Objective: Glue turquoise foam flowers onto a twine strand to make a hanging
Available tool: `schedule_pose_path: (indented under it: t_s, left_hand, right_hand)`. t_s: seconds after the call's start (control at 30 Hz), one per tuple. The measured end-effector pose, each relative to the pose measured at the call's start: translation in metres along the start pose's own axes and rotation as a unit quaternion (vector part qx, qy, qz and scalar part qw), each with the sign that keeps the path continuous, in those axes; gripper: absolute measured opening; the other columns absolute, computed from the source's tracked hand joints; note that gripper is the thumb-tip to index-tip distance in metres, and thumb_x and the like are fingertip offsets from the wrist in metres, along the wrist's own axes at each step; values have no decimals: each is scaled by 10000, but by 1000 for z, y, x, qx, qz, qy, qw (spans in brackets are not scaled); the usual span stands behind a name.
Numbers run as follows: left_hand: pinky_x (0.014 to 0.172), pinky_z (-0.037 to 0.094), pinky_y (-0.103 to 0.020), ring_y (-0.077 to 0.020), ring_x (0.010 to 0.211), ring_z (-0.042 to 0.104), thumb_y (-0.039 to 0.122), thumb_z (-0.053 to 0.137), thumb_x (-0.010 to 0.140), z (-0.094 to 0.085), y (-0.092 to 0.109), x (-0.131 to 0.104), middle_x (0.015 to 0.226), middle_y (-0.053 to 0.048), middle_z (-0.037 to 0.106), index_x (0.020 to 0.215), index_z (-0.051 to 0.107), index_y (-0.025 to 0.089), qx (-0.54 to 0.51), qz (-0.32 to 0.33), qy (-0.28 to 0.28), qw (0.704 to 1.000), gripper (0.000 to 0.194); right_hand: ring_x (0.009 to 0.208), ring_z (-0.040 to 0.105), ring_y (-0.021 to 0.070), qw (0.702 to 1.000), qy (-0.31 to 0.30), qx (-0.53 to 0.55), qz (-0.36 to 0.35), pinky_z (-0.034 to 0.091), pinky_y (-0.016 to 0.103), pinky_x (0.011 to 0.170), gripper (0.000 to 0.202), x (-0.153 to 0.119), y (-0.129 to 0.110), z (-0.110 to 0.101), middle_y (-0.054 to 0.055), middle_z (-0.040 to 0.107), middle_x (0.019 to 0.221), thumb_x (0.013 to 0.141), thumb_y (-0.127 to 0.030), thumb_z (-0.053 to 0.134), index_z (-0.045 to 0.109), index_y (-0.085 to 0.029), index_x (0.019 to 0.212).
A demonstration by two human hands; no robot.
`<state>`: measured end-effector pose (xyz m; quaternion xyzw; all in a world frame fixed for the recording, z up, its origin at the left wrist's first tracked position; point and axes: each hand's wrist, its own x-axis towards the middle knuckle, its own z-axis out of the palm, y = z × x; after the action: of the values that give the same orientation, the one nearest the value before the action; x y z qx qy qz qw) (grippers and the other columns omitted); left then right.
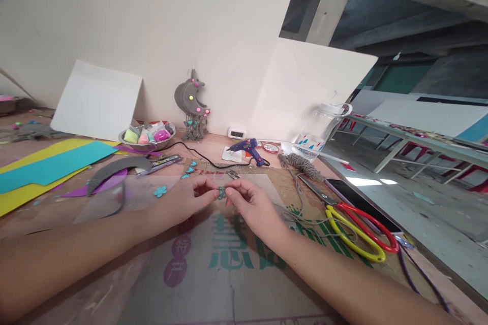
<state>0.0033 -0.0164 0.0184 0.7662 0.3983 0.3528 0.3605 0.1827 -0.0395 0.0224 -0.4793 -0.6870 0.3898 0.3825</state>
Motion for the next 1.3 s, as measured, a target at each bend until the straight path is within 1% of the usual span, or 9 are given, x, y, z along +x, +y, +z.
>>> schedule_pose_path:
  t_s: [0.07, 0.23, 0.33, 0.5, 0.63, 0.73, 0.87, 1.1, 1.3]
  left_hand:
    - [590, 384, -219, -116, 651, 530, 289, 475, 778, 0, 0, 0, 706, 12, 614, 728, 596, 169, 2, 4, -2, 1000, 178]
    - [629, 396, -231, -133, 717, 553, 317, 481, 786, -1, 0, -2, 771, 9, 636, 779, 627, 183, 11, 10, -21, 1000, 199]
    - [618, 389, -229, -130, 703, 550, 331, 457, 806, -1, -1, -1, 755, 14, 633, 785, 628, 184, 11, 14, -36, 999, 226]
    - [584, 367, -224, -128, 679, 525, 365, 400, 835, -1, -2, 1, 724, 8, 604, 776, 604, 172, 17, 36, -14, 999, 287]
    - [572, 354, -220, -117, 649, 497, 348, 419, 823, -1, -1, 1, 693, 12, 578, 740, 593, 167, 26, 39, -16, 999, 264]
    - [568, 354, -218, -114, 640, 493, 327, 437, 808, -1, 0, 0, 689, 15, 580, 716, 588, 168, 32, 27, -14, 999, 238]
    - [555, 352, -218, -110, 614, 491, 308, 440, 801, 0, 2, -1, 670, 19, 579, 694, 571, 167, 45, 27, -7, 999, 220]
    - [563, 348, -224, -120, 639, 501, 319, 428, 817, -3, -1, -1, 680, 14, 586, 715, 592, 171, 50, 44, -25, 997, 243]
    - [559, 344, -215, -108, 627, 488, 302, 399, 835, -3, -1, 0, 659, 24, 563, 709, 595, 170, 35, 49, -32, 998, 269]
  right_hand:
    - [508, 390, 83, 1000, -3, 3, 1, 326, 207, 467, 201, 0, 1, 0, -25, 530, 640, 837, -381, 500, 546, -193, 892]
    - [509, 386, 79, 1000, 1, -22, 8, 327, 203, 472, 205, 1, 2, 0, -30, 509, 619, 841, -383, 487, 532, -186, 809]
    - [509, 384, 81, 999, 1, -38, 8, 333, 204, 477, 194, 1, 2, 0, -35, 492, 615, 845, -374, 478, 519, -188, 805]
    - [513, 390, 84, 999, -8, -50, -3, 335, 209, 488, 183, 0, 1, 2, -39, 472, 603, 845, -351, 470, 505, -184, 778]
    - [531, 402, 88, 998, -20, -57, -6, 336, 211, 499, 188, 0, 0, 5, -36, 466, 609, 838, -339, 472, 502, -177, 748]
    - [553, 423, 96, 997, -24, -67, -4, 349, 217, 514, 189, -1, -2, 5, -28, 480, 627, 833, -341, 477, 506, -174, 749]
    - [566, 432, 98, 997, -23, -78, -11, 363, 225, 538, 234, -1, -2, 3, -19, 497, 640, 856, -360, 438, 521, -172, 744]
    - [541, 395, 93, 997, -22, -72, -6, 343, 217, 491, 186, 0, 1, 4, -27, 459, 622, 827, -352, 484, 514, -181, 759]
    - [519, 358, 86, 998, -9, -57, -12, 322, 216, 487, 176, 0, 2, 2, -46, 403, 597, 844, -345, 462, 487, -188, 770]
